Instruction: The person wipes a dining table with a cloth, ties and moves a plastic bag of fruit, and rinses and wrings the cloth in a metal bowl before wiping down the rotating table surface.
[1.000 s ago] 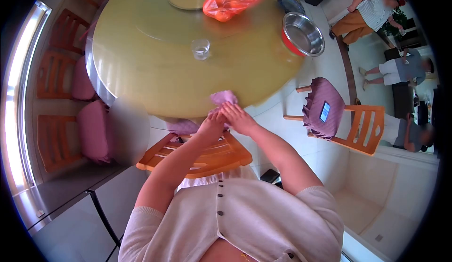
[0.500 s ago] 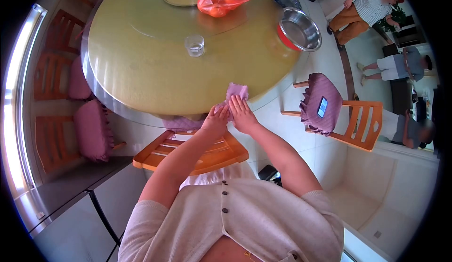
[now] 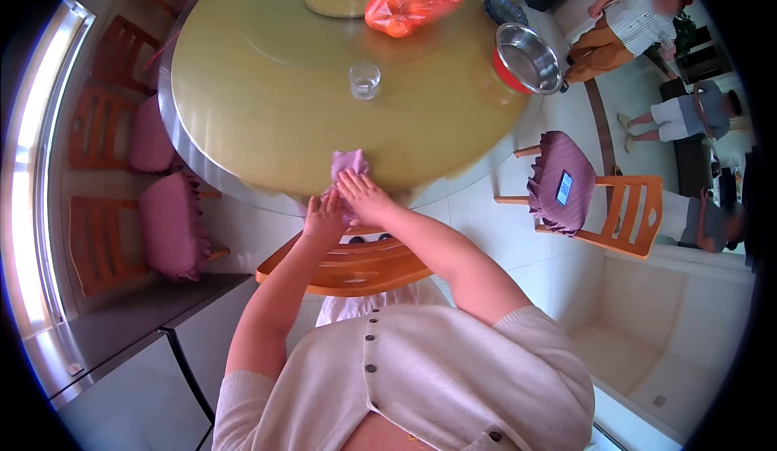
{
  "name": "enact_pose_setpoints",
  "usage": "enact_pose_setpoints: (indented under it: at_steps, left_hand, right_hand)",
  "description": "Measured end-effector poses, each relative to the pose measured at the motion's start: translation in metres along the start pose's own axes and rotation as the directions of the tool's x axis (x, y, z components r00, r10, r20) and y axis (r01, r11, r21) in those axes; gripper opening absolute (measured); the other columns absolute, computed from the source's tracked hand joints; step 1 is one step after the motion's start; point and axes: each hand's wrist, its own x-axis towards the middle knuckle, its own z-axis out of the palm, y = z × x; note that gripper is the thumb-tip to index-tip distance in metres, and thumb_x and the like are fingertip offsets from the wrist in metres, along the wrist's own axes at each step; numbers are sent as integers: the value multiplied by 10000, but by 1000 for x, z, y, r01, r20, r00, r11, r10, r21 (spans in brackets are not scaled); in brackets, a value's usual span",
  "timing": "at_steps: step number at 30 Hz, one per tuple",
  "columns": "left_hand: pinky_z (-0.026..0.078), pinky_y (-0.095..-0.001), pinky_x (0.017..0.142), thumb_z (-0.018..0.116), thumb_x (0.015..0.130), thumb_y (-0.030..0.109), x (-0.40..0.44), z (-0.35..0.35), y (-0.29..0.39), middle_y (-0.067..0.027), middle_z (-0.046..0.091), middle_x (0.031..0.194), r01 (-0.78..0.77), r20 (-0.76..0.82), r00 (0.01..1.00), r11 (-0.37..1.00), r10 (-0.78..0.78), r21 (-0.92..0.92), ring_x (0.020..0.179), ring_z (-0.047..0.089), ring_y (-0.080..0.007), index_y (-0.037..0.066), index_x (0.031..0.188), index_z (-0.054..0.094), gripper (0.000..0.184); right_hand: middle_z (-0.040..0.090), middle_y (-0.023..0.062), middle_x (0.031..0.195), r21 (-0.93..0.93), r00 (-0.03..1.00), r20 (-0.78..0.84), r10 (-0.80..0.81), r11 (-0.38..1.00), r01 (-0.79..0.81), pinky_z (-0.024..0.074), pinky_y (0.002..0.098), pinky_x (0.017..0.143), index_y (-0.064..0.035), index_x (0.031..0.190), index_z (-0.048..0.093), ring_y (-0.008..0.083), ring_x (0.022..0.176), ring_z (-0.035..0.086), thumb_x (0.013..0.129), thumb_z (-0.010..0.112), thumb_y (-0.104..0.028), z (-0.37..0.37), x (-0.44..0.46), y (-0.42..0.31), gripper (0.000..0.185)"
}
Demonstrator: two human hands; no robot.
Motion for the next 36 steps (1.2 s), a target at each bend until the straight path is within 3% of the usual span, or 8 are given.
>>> enact_pose_setpoints:
  at_steps: [3,5,6,10,14,25,26,36]
  left_hand:
    - [145,-523,1147,421,921,562,-11,-14,-9,-89,173,1569,29,65,997,1000,-29,-5,1448,171,-205,22,1481,203,808]
    - [148,-509,1149,443,908,570,-14,-13,-12,-111,160,1569,24,77,997,999,-21,-47,1445,179,-218,16,1479,203,831]
    - [159,-496,1150,456,897,578,-7,-14,-9,-120,157,1567,34,57,998,996,-30,-81,1449,162,-216,9,1475,209,848]
    - [181,-476,1149,504,890,526,10,-11,9,-166,157,1557,39,-42,998,984,-47,-175,1442,183,-261,-22,1462,212,844]
    - [193,-502,1140,561,876,483,37,-23,42,-194,156,1550,35,-116,992,980,-59,-196,1424,220,-310,-30,1455,220,845]
    - [179,-541,1134,536,887,474,142,-87,135,-143,158,1562,123,-117,980,954,-159,-272,1436,192,-282,23,1466,245,789]
    - [177,-547,1133,540,884,468,168,-100,155,-123,162,1565,112,-132,979,948,-157,-297,1438,192,-267,38,1468,252,780]
    - [160,-556,1136,519,875,431,289,-172,277,-73,153,1575,-38,-165,986,939,-20,-342,1447,169,-210,69,1469,287,733]
  right_hand:
    - [123,191,1556,65,999,-3,37,997,-37,94,445,1177,-10,1479,177,325,1450,95,787,645,-518,-7,5,-5,978]
    - [147,190,1552,120,984,-151,99,989,-81,95,435,1177,-20,1476,202,317,1449,113,797,627,-510,12,12,-15,939]
    - [174,167,1552,137,987,-129,93,988,-75,109,420,1178,-37,1476,216,289,1446,147,863,552,-435,15,11,-11,805]
    - [203,117,1555,110,972,-210,100,991,-79,128,398,1177,-60,1471,256,243,1442,177,930,446,-351,21,5,7,643]
    - [219,121,1549,10,948,-295,118,993,-120,128,401,1177,-61,1468,267,248,1439,186,917,463,-343,31,-12,47,649]
    - [223,120,1548,234,895,-377,239,959,-158,109,416,1178,-74,1467,282,259,1442,173,882,497,-313,22,-42,201,668]
    - [203,119,1555,107,897,-363,251,968,-228,91,421,1180,-74,1479,254,258,1448,152,888,488,-321,23,-48,245,682]
    - [215,154,1542,251,859,-284,426,898,-362,141,428,1170,-61,1472,253,280,1440,174,890,509,-375,11,-135,403,709]
